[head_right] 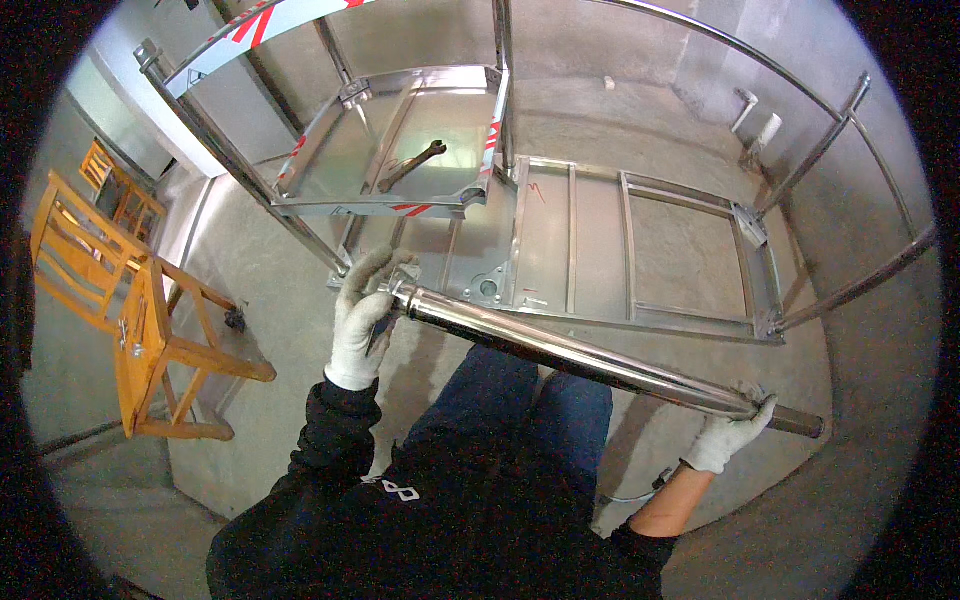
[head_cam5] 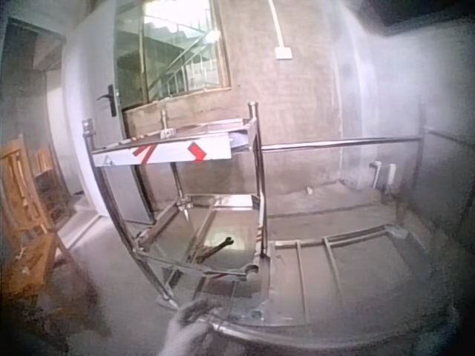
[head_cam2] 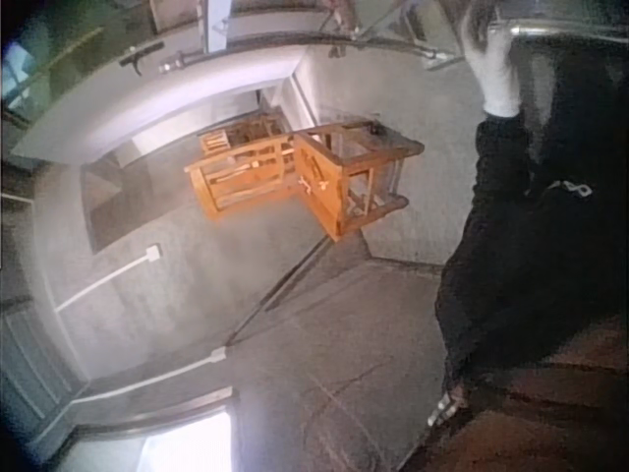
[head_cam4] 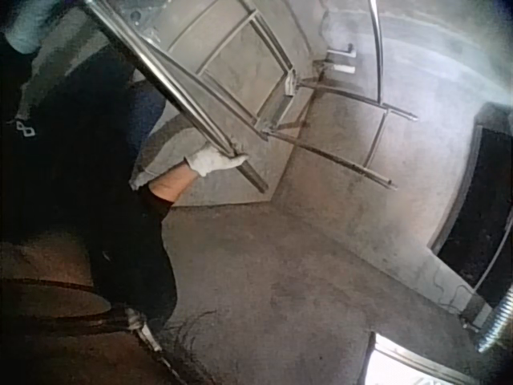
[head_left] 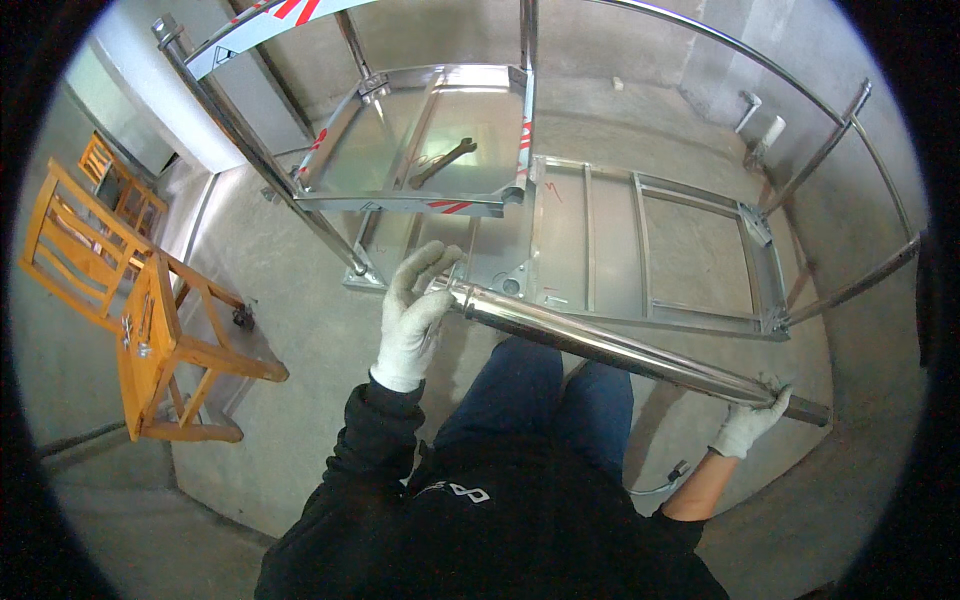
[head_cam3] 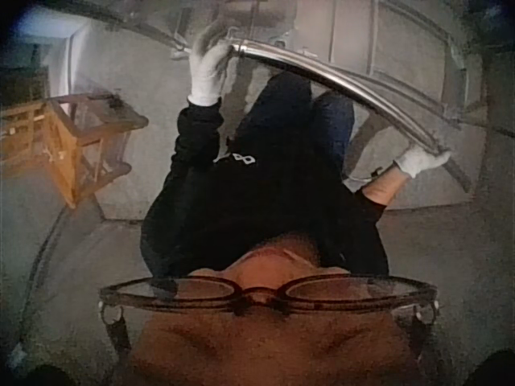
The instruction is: The person assembles a metal frame by inserting a long metal rod into a bracket and securing it to the frame structure. The person uses a wrench to tighten the bolts and ensure the rod is firmly attached.
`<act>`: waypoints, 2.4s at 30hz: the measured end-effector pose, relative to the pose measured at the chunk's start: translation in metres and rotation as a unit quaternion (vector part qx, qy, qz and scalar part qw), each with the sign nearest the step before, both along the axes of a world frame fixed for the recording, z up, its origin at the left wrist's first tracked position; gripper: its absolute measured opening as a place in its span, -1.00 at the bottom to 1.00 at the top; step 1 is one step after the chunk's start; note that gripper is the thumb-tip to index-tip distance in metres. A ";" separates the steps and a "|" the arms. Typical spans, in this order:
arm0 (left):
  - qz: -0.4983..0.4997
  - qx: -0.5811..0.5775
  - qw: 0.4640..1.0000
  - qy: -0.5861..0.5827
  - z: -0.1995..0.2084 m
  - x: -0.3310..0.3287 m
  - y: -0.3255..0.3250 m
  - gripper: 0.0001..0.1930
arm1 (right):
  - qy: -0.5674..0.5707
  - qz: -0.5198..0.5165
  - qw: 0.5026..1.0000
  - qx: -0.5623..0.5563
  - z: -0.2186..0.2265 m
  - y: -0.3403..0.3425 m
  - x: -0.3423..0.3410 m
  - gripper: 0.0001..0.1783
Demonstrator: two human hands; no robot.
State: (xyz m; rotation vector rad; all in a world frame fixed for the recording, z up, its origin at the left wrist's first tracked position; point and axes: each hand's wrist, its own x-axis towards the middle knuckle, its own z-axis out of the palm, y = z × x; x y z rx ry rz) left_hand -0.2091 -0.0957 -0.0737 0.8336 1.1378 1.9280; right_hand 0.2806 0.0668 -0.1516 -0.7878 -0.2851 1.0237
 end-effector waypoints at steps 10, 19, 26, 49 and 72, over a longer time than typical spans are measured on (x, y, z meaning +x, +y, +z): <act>0.084 -0.074 0.992 -0.054 -0.040 0.008 0.008 -0.55 | 0.041 0.033 0.998 0.034 0.002 0.007 0.015 -0.75; -0.029 -0.128 0.989 -0.070 -0.100 -0.005 0.005 -0.53 | 0.088 0.095 0.985 0.115 0.019 0.007 0.019 -0.76; -0.054 -0.211 0.973 -0.075 -0.103 -0.002 0.004 -0.51 | 0.176 0.276 0.890 0.316 0.049 0.001 0.011 -0.87; -0.041 -0.288 0.946 -0.145 -0.149 0.006 0.005 -0.57 | 0.114 0.329 0.844 0.408 0.070 0.001 -0.026 -0.84; 0.009 -0.373 0.892 -0.254 -0.375 -0.128 -0.069 -0.61 | -0.712 0.095 0.689 0.094 0.158 0.019 -0.125 -0.41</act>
